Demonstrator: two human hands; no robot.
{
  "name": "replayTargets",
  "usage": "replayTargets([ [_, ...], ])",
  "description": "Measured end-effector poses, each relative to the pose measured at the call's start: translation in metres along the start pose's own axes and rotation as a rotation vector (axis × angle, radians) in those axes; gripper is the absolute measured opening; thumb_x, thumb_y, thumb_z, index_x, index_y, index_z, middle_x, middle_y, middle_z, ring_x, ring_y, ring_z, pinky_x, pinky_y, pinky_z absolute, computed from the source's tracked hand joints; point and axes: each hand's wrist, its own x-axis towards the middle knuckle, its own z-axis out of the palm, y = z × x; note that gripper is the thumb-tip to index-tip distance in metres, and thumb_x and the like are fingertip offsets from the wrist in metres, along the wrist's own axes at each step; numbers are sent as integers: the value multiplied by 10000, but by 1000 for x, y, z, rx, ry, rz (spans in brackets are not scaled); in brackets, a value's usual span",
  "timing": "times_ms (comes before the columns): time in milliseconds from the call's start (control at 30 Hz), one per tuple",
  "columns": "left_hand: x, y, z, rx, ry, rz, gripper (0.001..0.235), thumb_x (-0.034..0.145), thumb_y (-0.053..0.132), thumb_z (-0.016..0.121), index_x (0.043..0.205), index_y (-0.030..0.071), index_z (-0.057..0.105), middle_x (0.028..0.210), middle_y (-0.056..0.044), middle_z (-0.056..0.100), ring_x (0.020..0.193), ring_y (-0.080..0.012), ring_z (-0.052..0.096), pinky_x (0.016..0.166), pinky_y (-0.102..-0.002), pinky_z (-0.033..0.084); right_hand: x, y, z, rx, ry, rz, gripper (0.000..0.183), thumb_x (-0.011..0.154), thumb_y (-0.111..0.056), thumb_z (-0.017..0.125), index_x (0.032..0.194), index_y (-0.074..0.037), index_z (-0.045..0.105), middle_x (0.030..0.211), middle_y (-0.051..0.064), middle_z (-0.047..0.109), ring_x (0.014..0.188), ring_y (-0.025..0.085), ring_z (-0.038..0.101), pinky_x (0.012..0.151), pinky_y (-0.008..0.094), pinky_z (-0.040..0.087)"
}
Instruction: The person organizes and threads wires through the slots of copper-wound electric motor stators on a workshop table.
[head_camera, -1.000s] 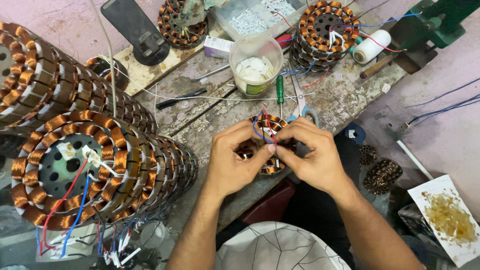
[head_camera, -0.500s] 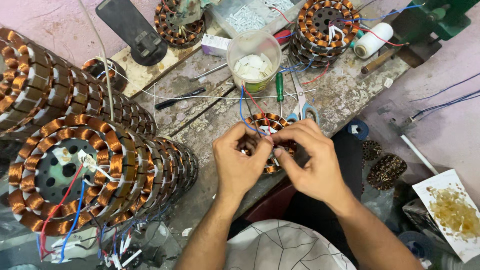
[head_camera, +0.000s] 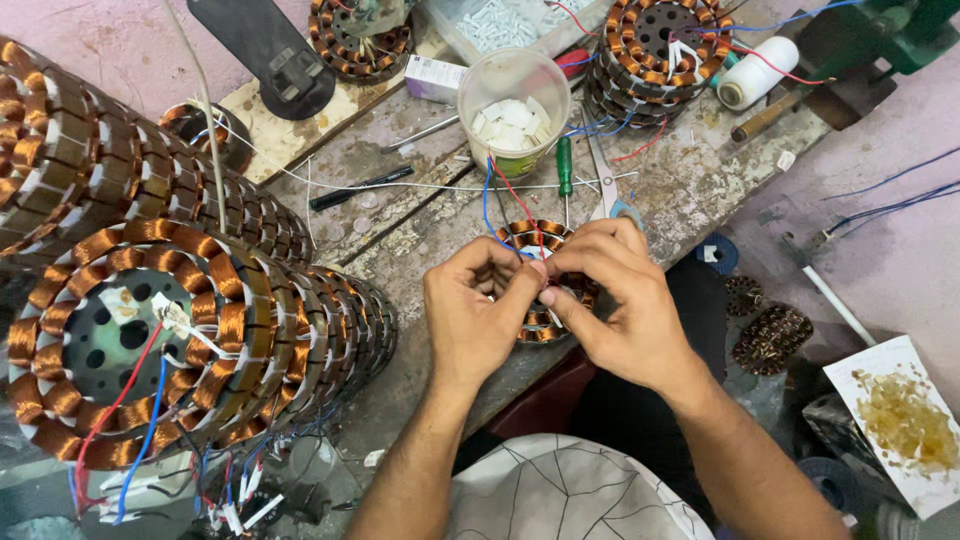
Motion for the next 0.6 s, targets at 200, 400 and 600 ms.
replayTargets([
  [200,1,2,0,-42,-38,-40,117,906,79,740,830,10,682,729,8,723,637,-4,619,557,-192,470,0,7,1,-23,-50,71,278,759,-74,847,1004,-37,720,979,77,710,1036,261,605,960,380,462],
  [400,3,6,-3,9,-58,-4,102,926,87,750,880,3,717,762,-1,714,672,-9,606,583,-195,483,-2,15,-8,366,-120,259,415,870,-12,744,1262,-26,609,1130,59,700,1114,170,667,1018,318,496],
  [600,2,15,0,148,-42,34,117,925,81,718,864,10,648,802,-15,712,648,-30,618,536,-209,489,-6,18,4,382,-63,295,509,837,48,771,1291,7,546,1033,65,712,1007,135,683,988,303,494],
])
